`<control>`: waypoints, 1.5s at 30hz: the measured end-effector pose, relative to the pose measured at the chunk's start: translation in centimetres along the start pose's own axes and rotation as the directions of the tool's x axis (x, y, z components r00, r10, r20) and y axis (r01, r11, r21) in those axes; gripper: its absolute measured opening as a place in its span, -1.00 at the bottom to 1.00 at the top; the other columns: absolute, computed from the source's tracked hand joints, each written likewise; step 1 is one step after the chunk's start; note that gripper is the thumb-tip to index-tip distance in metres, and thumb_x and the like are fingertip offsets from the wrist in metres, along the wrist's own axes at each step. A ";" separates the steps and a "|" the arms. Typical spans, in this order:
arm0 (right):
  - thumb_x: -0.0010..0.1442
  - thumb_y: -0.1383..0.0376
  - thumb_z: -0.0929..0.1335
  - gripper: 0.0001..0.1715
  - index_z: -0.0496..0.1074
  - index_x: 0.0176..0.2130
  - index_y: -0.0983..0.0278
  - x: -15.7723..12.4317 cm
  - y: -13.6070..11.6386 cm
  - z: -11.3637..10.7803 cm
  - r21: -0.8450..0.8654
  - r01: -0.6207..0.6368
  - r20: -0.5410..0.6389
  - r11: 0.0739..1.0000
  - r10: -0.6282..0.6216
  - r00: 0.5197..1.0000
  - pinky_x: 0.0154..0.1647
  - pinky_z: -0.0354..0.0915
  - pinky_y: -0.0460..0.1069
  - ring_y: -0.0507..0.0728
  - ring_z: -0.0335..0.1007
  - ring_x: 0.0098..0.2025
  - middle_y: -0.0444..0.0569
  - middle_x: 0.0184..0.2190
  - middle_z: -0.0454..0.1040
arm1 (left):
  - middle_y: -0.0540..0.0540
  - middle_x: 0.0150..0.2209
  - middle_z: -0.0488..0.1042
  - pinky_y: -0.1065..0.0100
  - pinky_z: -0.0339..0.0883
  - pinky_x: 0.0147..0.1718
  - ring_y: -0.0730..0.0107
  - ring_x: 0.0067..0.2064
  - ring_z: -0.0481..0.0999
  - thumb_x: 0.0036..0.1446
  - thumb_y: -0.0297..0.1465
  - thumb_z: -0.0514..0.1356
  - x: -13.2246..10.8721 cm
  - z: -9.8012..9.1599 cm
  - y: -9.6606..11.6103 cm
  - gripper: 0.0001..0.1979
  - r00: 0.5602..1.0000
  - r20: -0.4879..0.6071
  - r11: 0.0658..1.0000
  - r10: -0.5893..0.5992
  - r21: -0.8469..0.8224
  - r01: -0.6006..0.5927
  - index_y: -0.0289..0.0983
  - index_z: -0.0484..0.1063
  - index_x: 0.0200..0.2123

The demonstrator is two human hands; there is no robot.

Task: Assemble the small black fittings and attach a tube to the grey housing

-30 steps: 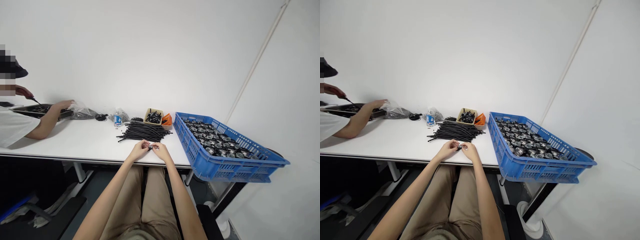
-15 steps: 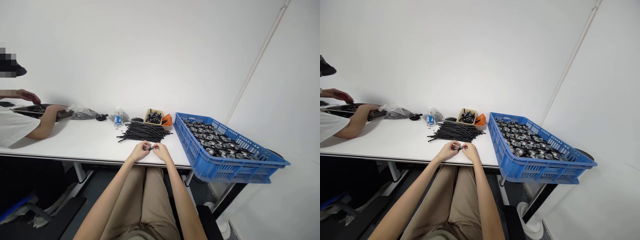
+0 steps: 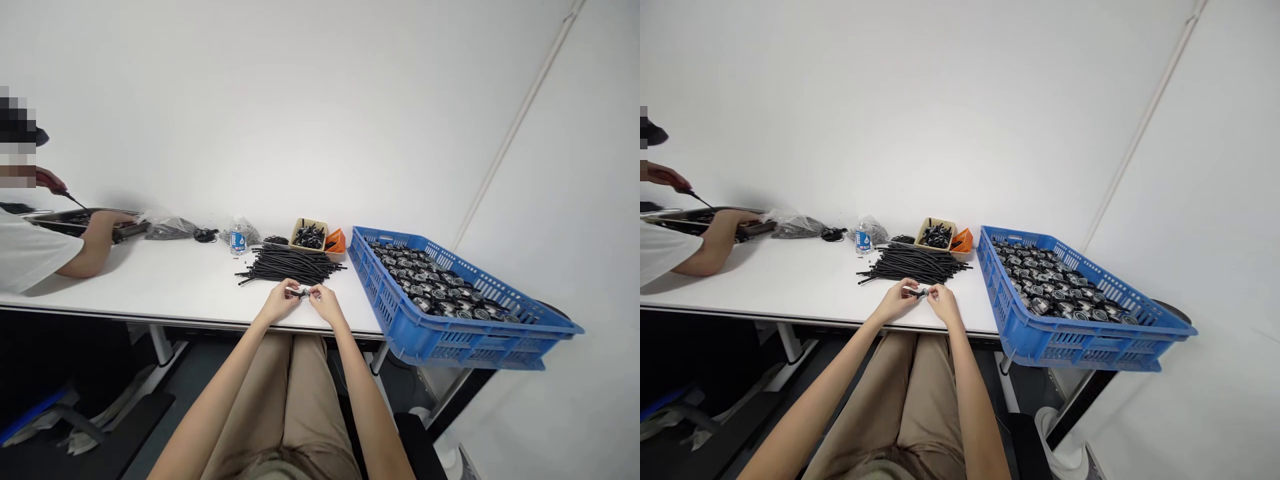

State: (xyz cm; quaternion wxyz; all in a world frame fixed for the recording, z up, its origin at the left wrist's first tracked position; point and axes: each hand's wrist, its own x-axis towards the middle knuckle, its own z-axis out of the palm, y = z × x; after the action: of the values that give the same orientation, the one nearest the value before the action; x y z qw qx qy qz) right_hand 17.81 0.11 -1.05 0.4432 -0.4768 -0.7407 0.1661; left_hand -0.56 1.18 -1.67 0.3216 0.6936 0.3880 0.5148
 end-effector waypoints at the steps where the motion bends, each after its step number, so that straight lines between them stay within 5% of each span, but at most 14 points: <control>1: 0.10 0.48 0.32 -0.80 0.47 -0.27 0.26 0.0 0.0 0.0 0.007 -0.006 0.000 1.000 0.006 1.000 -0.15 0.34 -0.04 0.09 0.48 -0.26 -0.06 -0.30 0.56 | -0.12 -0.17 0.50 0.30 0.43 -0.20 0.36 -0.26 0.52 -0.14 -0.43 0.22 0.0 -0.1 0.0 -0.64 1.000 -0.009 1.000 -0.009 -0.007 0.009 -0.28 0.40 -0.17; 11: 0.08 0.48 0.32 -0.81 0.46 -0.31 0.26 -0.3 -0.5 -0.3 0.012 0.001 0.025 1.000 -0.001 1.000 -0.19 0.33 -0.06 0.08 0.47 -0.29 -0.08 -0.36 0.56 | -0.12 -0.15 0.50 0.31 0.43 -0.18 0.35 -0.22 0.51 -0.09 -0.37 0.22 0.0 0.0 0.0 -0.70 1.000 -0.025 1.000 0.002 -0.015 -0.002 -0.26 0.42 -0.20; 27: 0.11 0.44 0.32 -0.84 0.50 -0.36 0.26 -0.3 -0.5 -0.1 0.019 0.089 0.088 0.996 -0.090 0.992 -0.11 0.34 -0.04 0.10 0.48 -0.25 -0.09 -0.34 0.57 | -0.25 0.03 0.47 0.23 0.46 -0.10 0.30 -0.15 0.56 0.01 -0.42 0.17 0.3 0.0 -0.5 -0.55 0.999 -0.032 0.999 -0.022 -0.049 0.020 -0.32 0.39 0.03; 33: 0.11 0.41 0.32 -0.86 0.45 -0.28 0.25 -0.3 -0.4 -0.1 0.041 0.042 0.053 0.998 -0.044 0.998 -0.15 0.35 -0.03 0.10 0.47 -0.27 -0.09 -0.34 0.54 | -0.22 -0.01 0.51 0.23 0.47 -0.11 0.28 -0.13 0.56 -0.03 -0.48 0.15 0.3 -0.1 -0.6 -0.56 0.999 0.021 0.999 -0.026 -0.039 0.027 -0.32 0.41 -0.01; 40: 0.12 0.41 0.30 -0.49 0.32 0.08 0.19 -0.2 0.0 0.0 0.078 0.024 0.030 0.997 -0.027 0.999 -0.14 0.33 -0.01 0.09 0.45 -0.27 -0.14 -0.34 0.52 | -0.18 -0.03 0.52 0.25 0.45 -0.08 0.29 -0.11 0.55 -0.17 -0.56 0.16 0.0 0.2 0.2 -0.51 0.994 0.105 1.000 -0.024 -0.002 0.024 -0.31 0.42 -0.07; 45: 0.13 0.41 0.28 -0.57 0.38 0.01 0.18 -0.2 -0.2 -0.2 0.080 0.041 0.045 0.996 -0.045 0.998 -0.16 0.32 -0.02 0.09 0.44 -0.29 -0.14 -0.34 0.52 | -0.17 -0.03 0.51 0.25 0.41 -0.04 0.30 -0.11 0.55 -0.17 -0.55 0.16 -0.1 0.4 0.2 -0.49 0.994 0.113 0.999 0.005 0.031 -0.008 -0.30 0.40 -0.04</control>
State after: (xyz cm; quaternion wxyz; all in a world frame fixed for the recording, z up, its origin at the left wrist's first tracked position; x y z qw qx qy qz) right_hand 17.87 -0.16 -0.94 0.4478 -0.4387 -0.7538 0.1969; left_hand -0.20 0.92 -1.62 0.3305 0.7279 0.3748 0.4696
